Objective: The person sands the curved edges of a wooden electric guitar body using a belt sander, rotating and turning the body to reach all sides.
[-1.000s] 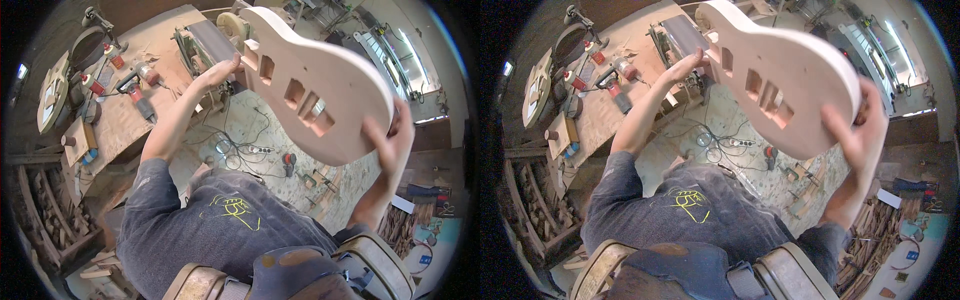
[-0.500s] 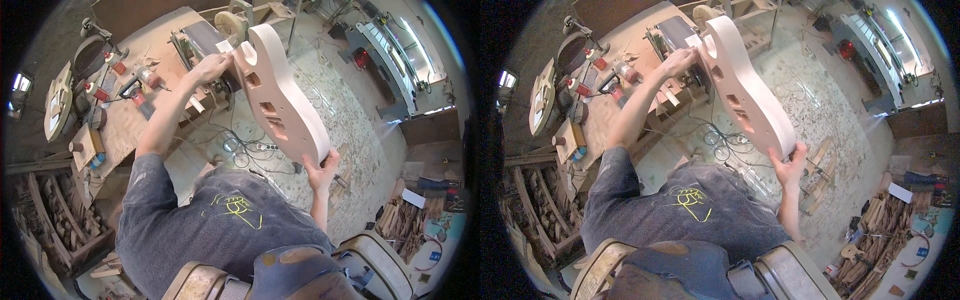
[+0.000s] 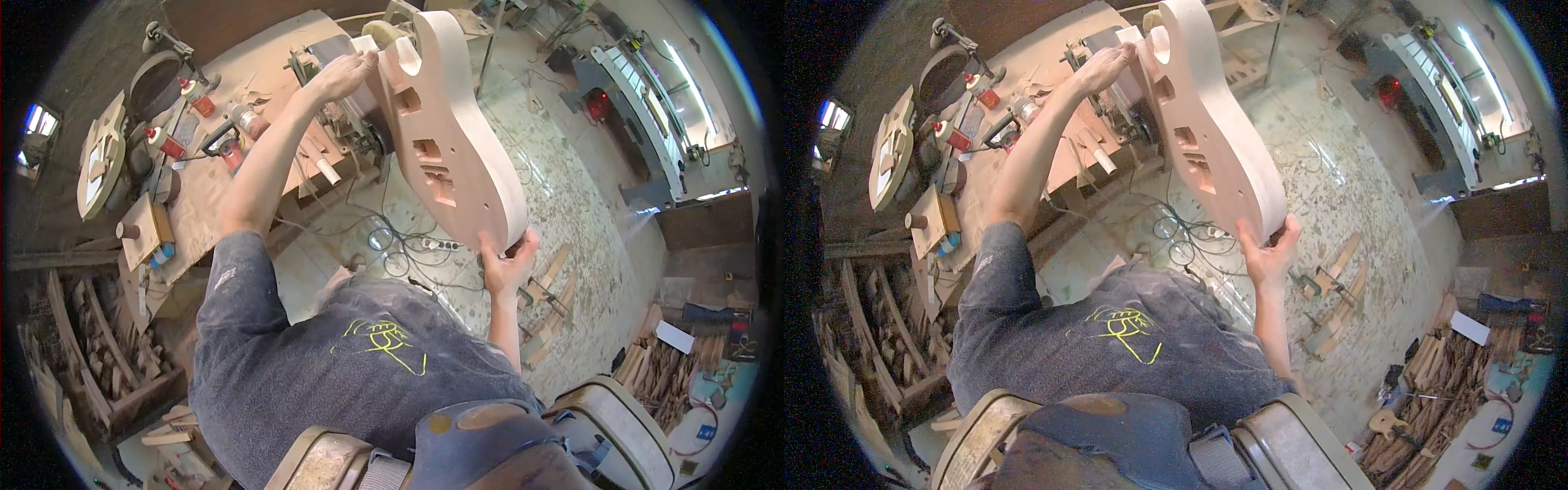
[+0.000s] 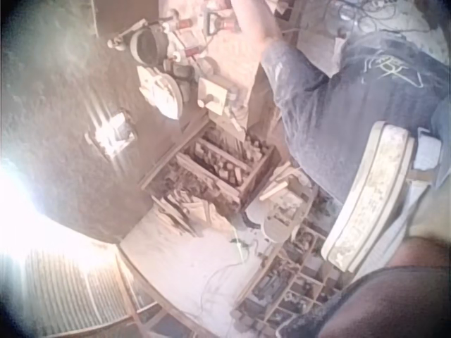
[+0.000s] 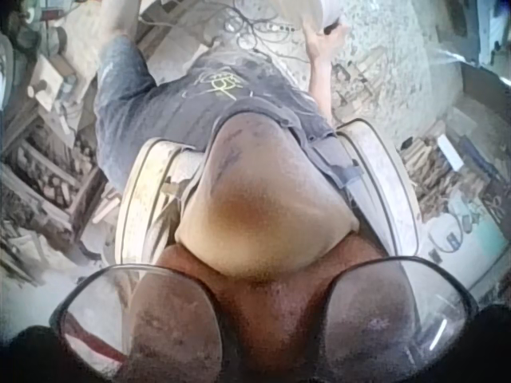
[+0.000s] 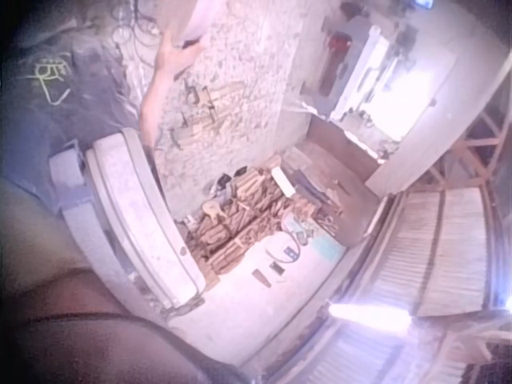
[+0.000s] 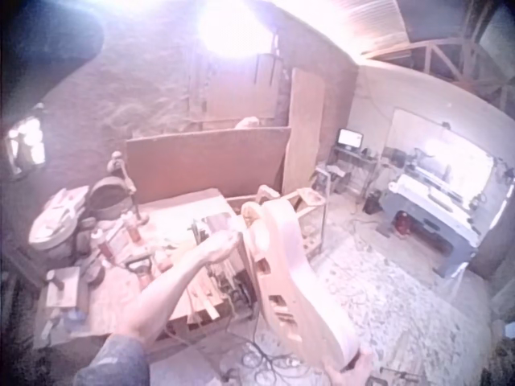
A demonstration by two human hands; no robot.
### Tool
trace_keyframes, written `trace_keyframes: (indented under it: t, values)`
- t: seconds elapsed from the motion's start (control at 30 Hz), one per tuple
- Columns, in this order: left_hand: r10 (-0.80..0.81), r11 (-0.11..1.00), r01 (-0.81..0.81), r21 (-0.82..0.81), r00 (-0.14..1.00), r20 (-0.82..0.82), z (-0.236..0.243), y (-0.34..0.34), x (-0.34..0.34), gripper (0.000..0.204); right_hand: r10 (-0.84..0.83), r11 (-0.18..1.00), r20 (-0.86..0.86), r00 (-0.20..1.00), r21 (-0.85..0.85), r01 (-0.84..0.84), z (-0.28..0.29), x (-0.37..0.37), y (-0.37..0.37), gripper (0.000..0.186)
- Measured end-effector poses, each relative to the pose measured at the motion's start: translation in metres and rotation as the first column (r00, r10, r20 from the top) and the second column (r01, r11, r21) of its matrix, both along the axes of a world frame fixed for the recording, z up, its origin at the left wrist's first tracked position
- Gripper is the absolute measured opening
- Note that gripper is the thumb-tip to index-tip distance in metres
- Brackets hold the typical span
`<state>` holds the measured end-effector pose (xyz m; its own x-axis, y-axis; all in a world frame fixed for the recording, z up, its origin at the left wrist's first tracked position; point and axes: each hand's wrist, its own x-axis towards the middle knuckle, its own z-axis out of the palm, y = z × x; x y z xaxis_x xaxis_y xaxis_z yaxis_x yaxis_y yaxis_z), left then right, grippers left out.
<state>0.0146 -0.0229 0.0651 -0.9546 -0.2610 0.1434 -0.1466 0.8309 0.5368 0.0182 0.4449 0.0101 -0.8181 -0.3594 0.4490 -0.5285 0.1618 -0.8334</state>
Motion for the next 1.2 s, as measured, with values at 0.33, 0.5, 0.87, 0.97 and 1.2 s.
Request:
trace_keyframes:
  t: [0.33,0.5,0.87,0.97,1.2]
  values:
    - [-0.096,0.993,0.094,-0.07,0.995,-0.022,-0.032,0.044,0.009,0.084,-0.064,0.978,-0.061,0.996,0.197,0.075,-0.021,0.0,0.049,0.076]
    - [-0.102,0.993,0.091,-0.074,0.984,-0.149,-0.049,0.053,0.014,0.083,-0.083,0.978,-0.037,0.996,0.189,0.088,-0.011,0.007,0.063,0.075]
    - [-0.043,0.945,0.042,0.323,0.999,-0.005,-0.051,0.08,0.012,0.104,0.066,0.952,-0.153,0.986,0.306,-0.017,0.158,-0.014,0.069,0.066]
    - [-0.047,0.854,0.053,0.518,0.999,-0.025,-0.067,0.073,0.011,0.109,0.176,0.919,-0.173,0.969,0.381,-0.099,0.228,-0.027,0.035,0.061]
    - [-0.091,0.684,0.102,0.723,0.994,-0.054,-0.044,0.087,0.018,0.11,0.437,0.792,-0.275,0.857,0.569,-0.222,0.332,-0.072,-0.053,0.054]
